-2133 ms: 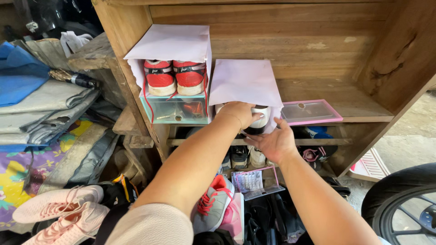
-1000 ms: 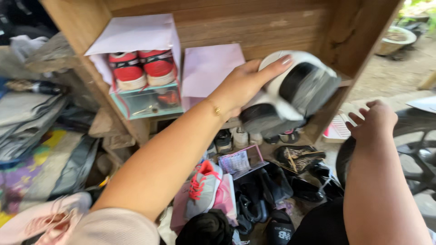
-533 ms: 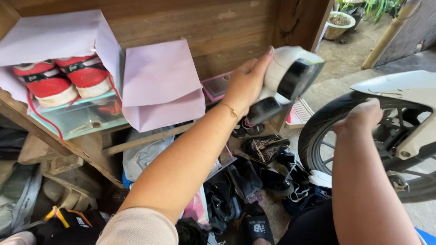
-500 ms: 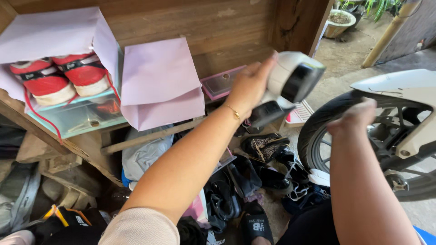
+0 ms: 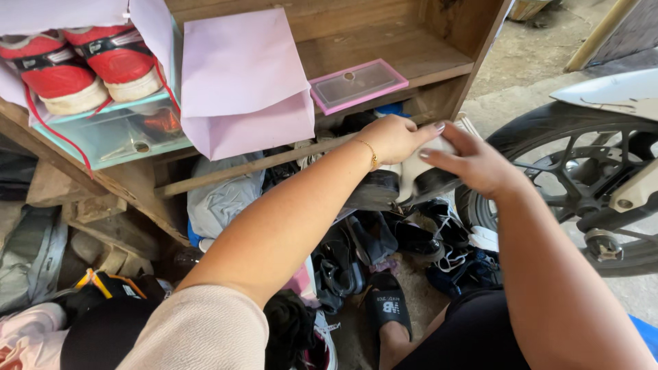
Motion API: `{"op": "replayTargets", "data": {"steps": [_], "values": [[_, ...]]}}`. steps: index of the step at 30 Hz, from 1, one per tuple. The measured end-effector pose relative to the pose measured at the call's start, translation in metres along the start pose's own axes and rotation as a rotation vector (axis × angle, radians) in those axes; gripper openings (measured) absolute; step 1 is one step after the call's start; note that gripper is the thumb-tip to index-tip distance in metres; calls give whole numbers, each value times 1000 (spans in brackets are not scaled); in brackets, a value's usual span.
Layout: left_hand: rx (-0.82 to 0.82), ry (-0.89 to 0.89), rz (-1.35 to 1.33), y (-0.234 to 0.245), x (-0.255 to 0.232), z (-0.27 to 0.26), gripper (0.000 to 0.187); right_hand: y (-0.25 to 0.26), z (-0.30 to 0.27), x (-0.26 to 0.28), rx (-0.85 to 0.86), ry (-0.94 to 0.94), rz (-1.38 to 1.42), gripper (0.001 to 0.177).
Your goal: The person assembles a foldable plastic shoe box by folding the edges and snapping the clear door frame into place.
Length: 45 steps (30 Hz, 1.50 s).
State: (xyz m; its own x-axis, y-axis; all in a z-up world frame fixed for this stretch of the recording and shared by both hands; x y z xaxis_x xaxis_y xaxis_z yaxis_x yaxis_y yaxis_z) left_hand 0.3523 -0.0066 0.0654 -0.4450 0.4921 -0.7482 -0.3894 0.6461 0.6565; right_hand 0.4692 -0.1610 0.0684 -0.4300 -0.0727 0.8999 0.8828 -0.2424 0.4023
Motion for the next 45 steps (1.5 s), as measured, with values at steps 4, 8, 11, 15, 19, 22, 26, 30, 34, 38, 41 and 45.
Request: {"op": "replayTargets", "data": {"steps": [4, 8, 11, 15, 19, 22, 26, 30, 34, 38, 41, 45], "values": [[36, 38, 109, 9, 31, -12, 69, -23, 13, 1, 88, -156, -168, 44], [-46, -60, 78, 24, 100, -60, 60, -50, 17, -29, 245, -169, -363, 44], [-121, -141, 75, -10, 149, -97, 65, -73, 25, -87, 324, -30, -553, 46], [-271, -23, 125, -119, 210, -146, 49, -112, 25, -183, 433, -24, -815, 64], [-25, 139, 226, -193, 268, -168, 28, -151, 5, -235, 666, -59, -1002, 51], [-114, -88, 85, -171, 269, -178, 42, -171, 23, -217, 472, 167, -851, 64], [-518, -67, -1, -73, 242, -188, 29, -175, 75, -144, -51, 43, -373, 69], [-866, 29, 19, 4, 243, -207, 22, -173, 121, -77, -242, 52, -102, 74], [-693, 456, 312, 13, 296, -253, 34, -182, 138, -34, -280, 60, 26, 83], [259, 945, 311, -45, 305, -310, 69, -189, 149, -9, -206, -114, 201, 71], [141, 1010, 379, -91, 321, -317, 67, -193, 149, 2, -187, -173, 222, 57], [-97, 834, 272, -117, 371, -318, 48, -192, 154, 16, -215, -161, 254, 54]]}}
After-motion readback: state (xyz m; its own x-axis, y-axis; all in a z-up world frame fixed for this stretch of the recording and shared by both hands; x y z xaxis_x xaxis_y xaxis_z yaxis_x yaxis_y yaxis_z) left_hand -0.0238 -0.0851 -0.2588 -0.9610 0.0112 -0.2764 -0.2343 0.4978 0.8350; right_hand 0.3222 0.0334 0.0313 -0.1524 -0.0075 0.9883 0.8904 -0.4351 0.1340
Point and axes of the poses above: each hand's wrist, its own z-axis towards the middle knuckle, its own y-axis out of the back of the hand, x = y × z, the point moved 2 cm from there along z, towards the middle knuckle, and after that the axes turned 5 degrees about y, right-handed, at the moved point
